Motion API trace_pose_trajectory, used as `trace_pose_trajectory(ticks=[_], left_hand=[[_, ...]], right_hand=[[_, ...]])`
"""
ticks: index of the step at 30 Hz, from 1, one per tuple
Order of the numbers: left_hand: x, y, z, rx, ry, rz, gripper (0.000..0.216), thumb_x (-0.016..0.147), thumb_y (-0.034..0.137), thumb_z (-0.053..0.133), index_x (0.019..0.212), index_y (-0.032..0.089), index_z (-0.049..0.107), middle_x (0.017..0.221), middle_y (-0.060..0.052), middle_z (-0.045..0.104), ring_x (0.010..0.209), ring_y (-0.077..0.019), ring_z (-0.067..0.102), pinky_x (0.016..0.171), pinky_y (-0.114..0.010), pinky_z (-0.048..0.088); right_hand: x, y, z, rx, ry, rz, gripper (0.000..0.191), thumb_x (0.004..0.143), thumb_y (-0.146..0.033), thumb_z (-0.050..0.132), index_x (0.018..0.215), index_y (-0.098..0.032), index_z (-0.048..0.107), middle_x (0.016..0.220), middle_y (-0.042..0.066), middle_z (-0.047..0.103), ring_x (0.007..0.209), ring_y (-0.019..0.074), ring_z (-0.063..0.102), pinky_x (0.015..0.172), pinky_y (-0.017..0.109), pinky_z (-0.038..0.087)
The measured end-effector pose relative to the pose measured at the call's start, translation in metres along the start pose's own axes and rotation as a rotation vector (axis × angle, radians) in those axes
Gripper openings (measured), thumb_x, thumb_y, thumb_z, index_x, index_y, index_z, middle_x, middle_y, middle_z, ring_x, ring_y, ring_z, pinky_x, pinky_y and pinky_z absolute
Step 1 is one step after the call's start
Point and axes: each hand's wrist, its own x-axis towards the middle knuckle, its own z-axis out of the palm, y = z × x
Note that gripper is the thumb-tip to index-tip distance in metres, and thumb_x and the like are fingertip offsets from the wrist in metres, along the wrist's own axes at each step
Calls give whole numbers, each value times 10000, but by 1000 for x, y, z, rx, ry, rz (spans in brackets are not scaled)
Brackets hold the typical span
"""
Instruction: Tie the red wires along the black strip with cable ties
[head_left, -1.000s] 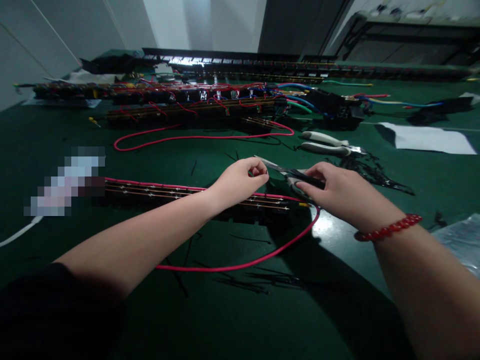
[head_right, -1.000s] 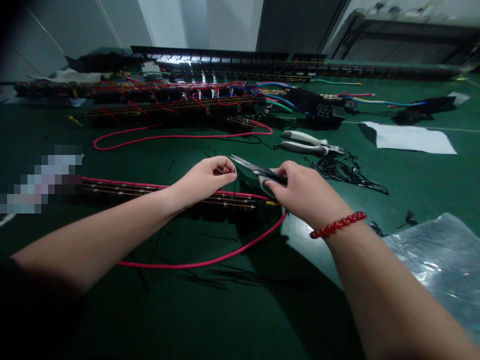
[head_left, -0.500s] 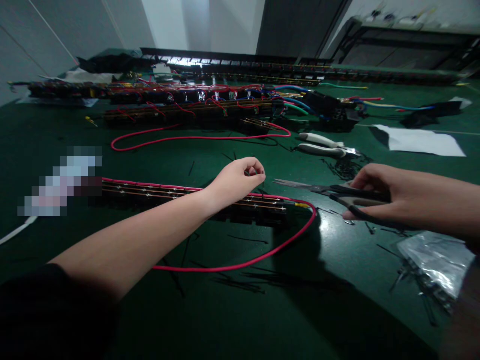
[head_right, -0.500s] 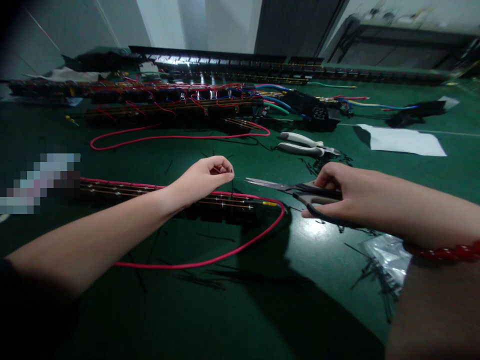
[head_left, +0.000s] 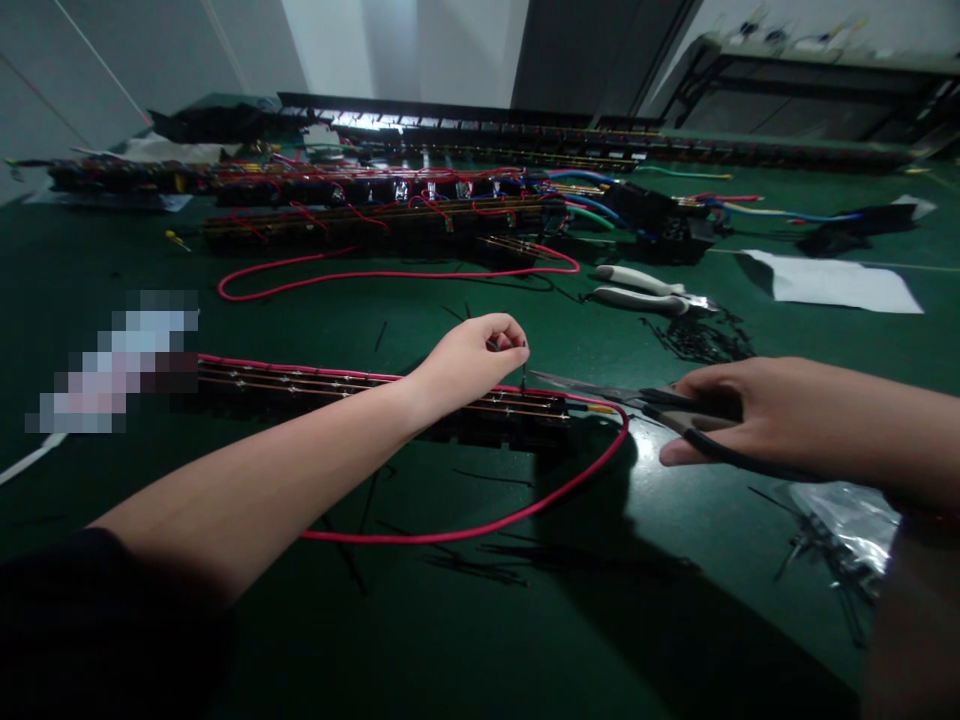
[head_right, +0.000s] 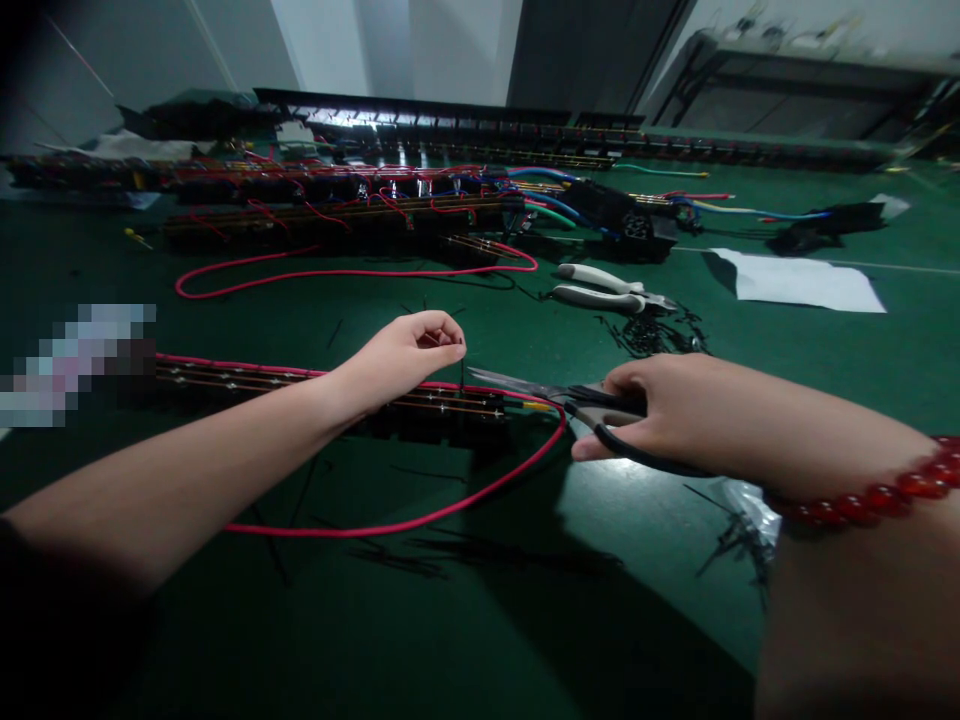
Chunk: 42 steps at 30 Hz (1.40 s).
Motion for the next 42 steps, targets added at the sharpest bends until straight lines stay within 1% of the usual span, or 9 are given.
trace_pose_trajectory(ticks=[3,8,12,17,24,27,31,36,42], left_hand=[[0,0,0,-6,-6,5,41,803,191,600,766,173,599,727,23,556,672,-103,496,683,-259,392],[0,0,0,-14,-15,5,33,801,182,598,770,172,598,714,29,545,664,-100,490,674,-256,385],[0,1,0,-23,-13,2,35,798,195,607,774,170,606,712,31,544,664,-100,490,668,-256,381],[-2,2,-1,13,-8,29,37,798,194,606,777,168,621,728,23,558,689,-103,500,679,-256,387],[-2,1,-2,26,-8,46,53,800,211,608,777,169,630,746,15,575,720,-113,512,707,-264,399],[-2,1,-2,27,-2,54,55,797,209,611,776,164,635,742,15,576,717,-113,511,708,-263,398],[-2,2,-1,29,5,63,54,793,205,615,774,160,640,741,16,578,717,-112,511,702,-258,396],[-2,2,0,23,4,74,56,791,212,619,777,163,643,744,17,590,721,-115,520,708,-259,404],[-2,1,1,42,6,87,78,794,236,621,783,169,660,757,12,603,736,-121,529,719,-260,415]], right_hand=[[0,-3,2,12,-17,-9,375,666,-555,678,894,-263,734,870,64,757,719,277,679,633,410,533],[0,-15,4,34,15,-71,408,648,-603,691,842,-244,707,806,82,741,672,275,670,573,387,522],[0,-25,8,29,17,-81,424,661,-630,689,818,-236,678,805,81,728,673,269,662,566,381,512],[2,-34,13,12,69,-100,396,633,-594,755,784,-250,632,809,79,709,686,273,648,559,389,501],[8,-34,19,10,116,-190,402,639,-592,734,817,-247,628,824,79,711,678,263,648,547,377,489],[11,-33,21,-2,138,-200,431,597,-593,741,819,-239,633,819,73,710,673,255,648,539,357,474],[12,-32,22,-25,140,-204,463,604,-610,725,850,-228,632,836,71,707,680,244,641,541,338,457],[11,-35,20,-46,123,-244,487,661,-651,671,859,-208,624,839,80,692,686,240,624,547,329,431],[12,-37,21,-58,104,-242,504,666,-679,663,847,-211,613,838,73,682,692,235,615,556,323,414]])
